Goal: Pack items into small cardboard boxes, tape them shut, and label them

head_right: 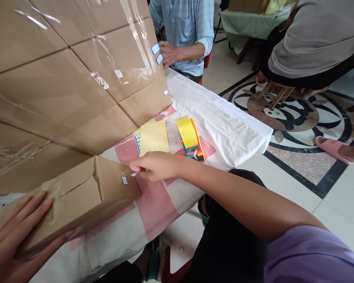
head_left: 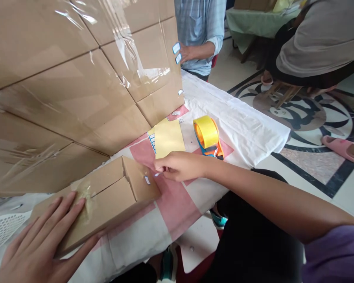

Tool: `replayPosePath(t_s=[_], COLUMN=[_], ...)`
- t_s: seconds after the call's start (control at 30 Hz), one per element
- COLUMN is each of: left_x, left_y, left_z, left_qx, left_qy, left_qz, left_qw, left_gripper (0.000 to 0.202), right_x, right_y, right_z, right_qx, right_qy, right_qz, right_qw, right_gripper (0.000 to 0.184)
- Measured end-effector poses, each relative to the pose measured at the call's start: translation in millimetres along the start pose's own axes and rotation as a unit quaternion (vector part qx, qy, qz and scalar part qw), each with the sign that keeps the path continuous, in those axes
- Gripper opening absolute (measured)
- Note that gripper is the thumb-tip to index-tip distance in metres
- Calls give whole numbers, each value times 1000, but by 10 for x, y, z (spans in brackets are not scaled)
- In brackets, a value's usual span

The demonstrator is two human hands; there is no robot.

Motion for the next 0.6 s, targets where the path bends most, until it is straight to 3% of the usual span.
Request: replayPosePath(t_s=[0.1, 0.23, 0.37, 0.5, 0.6], left_x=[16, 55, 73, 71, 55], left_y=[-60, -172, -179, -74, -13], left_z=[4, 28, 43, 31, 20], left_qx=[19, 72, 63, 38, 19], left_qy=[11, 27, 24, 34, 55], left_qz=[-6, -6, -11, -5, -3], left_qw=[1000, 997, 998, 999, 998], left_gripper=[75, 80, 79, 75, 72], right_x=[72, 150, 198, 316, 371], right_y=[-68, -38, -8, -14, 5], right_z=[-23, -70, -124, -235, -256], right_qx=[-23, 36, 79, 93, 170], right_qy=[-26, -14, 34, 63, 96], right_qz=[-13, 50, 123, 119, 106], right_qw=[999, 998, 989, 987, 975], right_gripper=[15, 17, 18, 18, 17])
Point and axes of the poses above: each hand's wrist, its own z-axis away from the middle knuckle, its own x-axis out of the palm, y = z × x, the point moved 4 cm from there along -z, towards the middle knuckle, and after that the axes turned 6 degrees about z, right-handed, at the moved point
